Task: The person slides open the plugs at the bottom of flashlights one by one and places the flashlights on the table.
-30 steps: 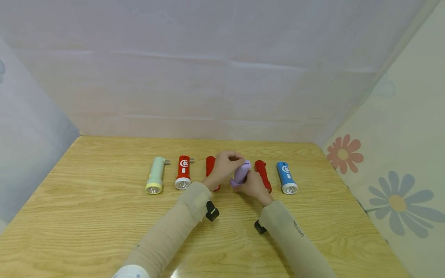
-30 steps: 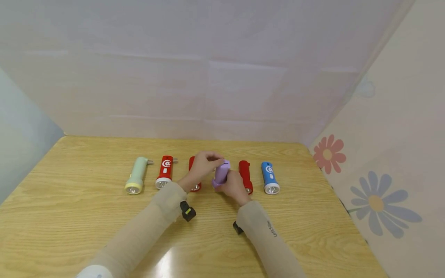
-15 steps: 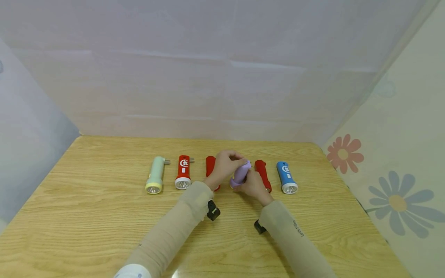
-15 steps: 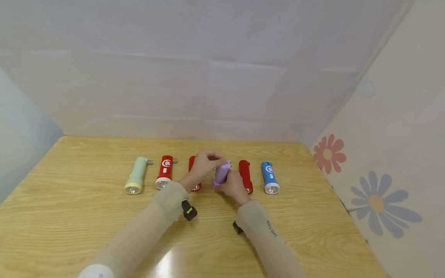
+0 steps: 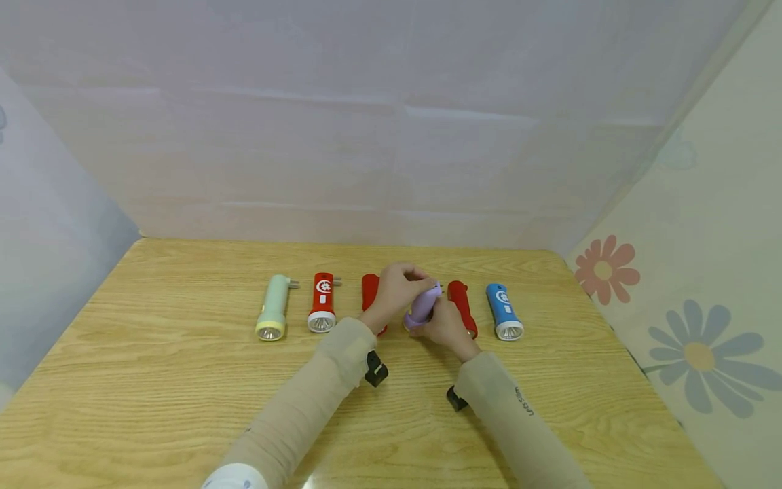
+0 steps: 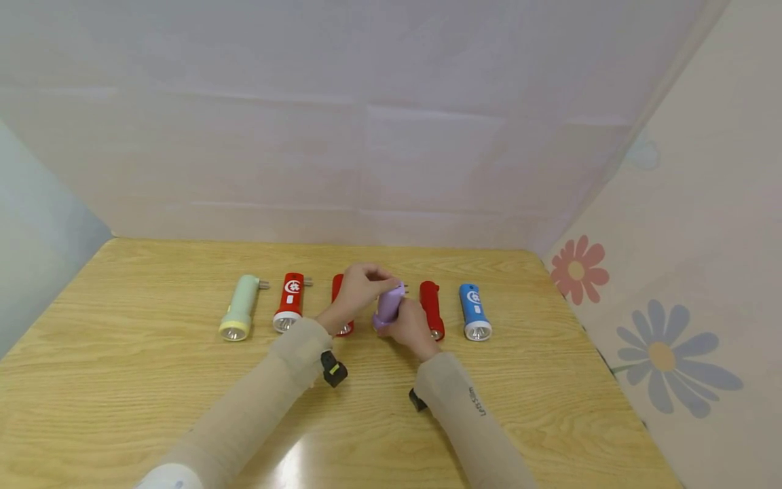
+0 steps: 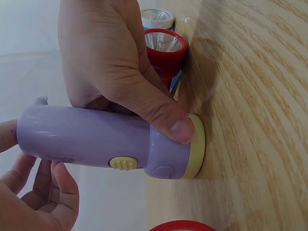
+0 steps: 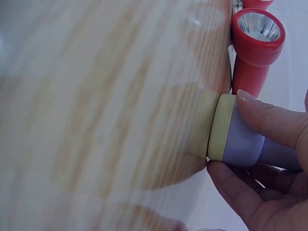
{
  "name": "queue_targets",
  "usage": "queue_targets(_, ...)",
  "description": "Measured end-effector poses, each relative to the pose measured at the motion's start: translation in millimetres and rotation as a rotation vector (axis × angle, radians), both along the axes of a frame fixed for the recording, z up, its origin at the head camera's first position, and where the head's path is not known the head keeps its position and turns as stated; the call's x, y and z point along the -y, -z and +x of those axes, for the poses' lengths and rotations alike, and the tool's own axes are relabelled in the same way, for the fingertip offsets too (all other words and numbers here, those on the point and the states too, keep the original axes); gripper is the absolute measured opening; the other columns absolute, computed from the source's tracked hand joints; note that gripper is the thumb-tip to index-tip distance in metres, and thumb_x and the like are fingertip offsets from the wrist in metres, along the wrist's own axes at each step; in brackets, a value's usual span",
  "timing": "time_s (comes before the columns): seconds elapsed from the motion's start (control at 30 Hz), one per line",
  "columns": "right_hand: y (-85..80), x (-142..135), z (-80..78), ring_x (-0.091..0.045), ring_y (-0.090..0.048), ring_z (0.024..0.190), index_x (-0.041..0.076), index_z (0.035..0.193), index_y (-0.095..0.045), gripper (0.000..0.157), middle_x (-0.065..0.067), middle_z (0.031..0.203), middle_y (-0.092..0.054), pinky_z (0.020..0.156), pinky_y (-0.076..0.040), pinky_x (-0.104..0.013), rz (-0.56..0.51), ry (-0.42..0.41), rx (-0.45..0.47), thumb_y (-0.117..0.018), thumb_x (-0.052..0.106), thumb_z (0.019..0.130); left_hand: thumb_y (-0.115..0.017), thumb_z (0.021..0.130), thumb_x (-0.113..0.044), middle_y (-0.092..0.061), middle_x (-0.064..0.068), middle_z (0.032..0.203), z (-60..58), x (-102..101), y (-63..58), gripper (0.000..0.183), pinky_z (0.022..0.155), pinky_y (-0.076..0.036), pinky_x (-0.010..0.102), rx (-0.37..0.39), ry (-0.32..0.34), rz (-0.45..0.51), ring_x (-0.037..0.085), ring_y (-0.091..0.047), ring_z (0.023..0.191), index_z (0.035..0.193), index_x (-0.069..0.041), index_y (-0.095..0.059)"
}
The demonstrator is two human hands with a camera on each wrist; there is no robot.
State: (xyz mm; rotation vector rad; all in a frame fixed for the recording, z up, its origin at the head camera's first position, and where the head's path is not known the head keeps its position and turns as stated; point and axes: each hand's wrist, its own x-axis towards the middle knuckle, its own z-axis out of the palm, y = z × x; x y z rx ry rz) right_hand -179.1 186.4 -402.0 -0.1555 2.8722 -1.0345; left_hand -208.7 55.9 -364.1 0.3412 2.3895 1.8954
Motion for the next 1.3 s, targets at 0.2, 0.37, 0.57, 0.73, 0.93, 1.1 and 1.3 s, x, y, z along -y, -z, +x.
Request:
queue_targets(0.2, 1.0, -0.5, 0.0, -0.03, -0.06, 0.095, -0.007, 0.122, -0.047, 0.067, -0.019, 0.107, -0.061, 0.081, -0.049, -0.043, -0.013, -0.009, 0.003, -0.082, 0.012, 0.068, -0.073, 0.079, -0.018, -0.067, 0.003, 0.081, -0.9, -1.1, 0.5, 0.013, 0.066, -0.05, 0.025, -0.003, -0.003, 0.006, 0.014, -0.061, 0.076, 0.08, -0.006, -0.07)
queue_targets(0.37, 0.8, -0.4, -0.1, -0.03, -0.06, 0.095, -0.007, 0.12, -0.047, 0.065, -0.018, 0.107, -0.06, 0.083, -0.049, -0.043, -0.02, -0.002, 0.018, -0.081, 0.012, 0.068, -0.073, 0.079, -0.019, -0.067, 0.003, 0.08, -1.8, -1.8, 1.0, 0.013, 0.065, -0.05, 0.025, 0.0, -0.008, 0.0, 0.014, -0.061, 0.075, 0.079, -0.006, -0.069)
queue_targets(0.57, -1.2, 0.2, 0.2, -0.03, -0.06, 0.093, -0.007, 0.118, -0.048, 0.064, -0.018, 0.105, -0.061, 0.083, -0.049, -0.042, -0.019, 0.01, 0.025, -0.082, 0.012, 0.068, -0.074, 0.078, -0.02, -0.066, 0.002, 0.08, -2.3, -2.7, -0.4, 0.013, 0.065, -0.05, 0.025, 0.001, -0.014, -0.014, 0.014, -0.061, 0.076, 0.078, -0.007, -0.069)
queue_targets(0.73, -2.1, 0.1, 0.6, -0.03, -0.061, 0.093, -0.008, 0.118, -0.048, 0.064, -0.018, 0.105, -0.061, 0.082, -0.049, -0.042, -0.023, 0.004, 0.022, -0.082, 0.011, 0.067, -0.073, 0.079, -0.02, -0.066, 0.002, 0.079, -3.3, -2.2, -1.0, 0.013, 0.065, -0.05, 0.025, 0.003, -0.002, -0.025, 0.014, -0.06, 0.076, 0.077, -0.007, -0.069)
queue_targets(0.93, -2.5, 0.3, 0.6, -0.03, -0.06, 0.093, -0.008, 0.118, -0.048, 0.063, -0.019, 0.105, -0.061, 0.082, -0.049, -0.042, -0.016, 0.001, 0.021, -0.082, 0.011, 0.068, -0.074, 0.078, -0.021, -0.065, 0.002, 0.078, -3.5, -2.1, -3.2, 0.015, 0.064, -0.05, 0.025, 0.008, 0.006, -0.028, 0.015, -0.059, 0.075, 0.076, -0.007, -0.068)
queue_targets(1.1, -3.4, 0.8, 1.3, -0.03, -0.06, 0.093, -0.008, 0.116, -0.049, 0.061, -0.019, 0.104, -0.061, 0.082, -0.049, -0.042, -0.021, -0.001, 0.024, -0.081, 0.01, 0.068, -0.075, 0.077, -0.023, -0.064, 0.002, 0.076, -3.5, -3.6, -3.1, 0.017, 0.062, -0.048, 0.024, -0.026, -0.013, -0.074, 0.015, -0.059, 0.073, 0.074, -0.007, -0.067)
queue_targets(1.3, -2.5, 1.3, 1.6, -0.03, -0.06, 0.094, -0.008, 0.116, -0.049, 0.062, -0.019, 0.104, -0.061, 0.082, -0.049, -0.041, -0.019, -0.007, 0.013, -0.082, 0.011, 0.067, -0.075, 0.077, -0.025, -0.063, 0.0, 0.075, -2.8, -3.8, -3.3, 0.019, 0.06, -0.047, 0.023, -0.055, -0.02, -0.11, 0.014, -0.057, 0.072, 0.072, -0.009, -0.066)
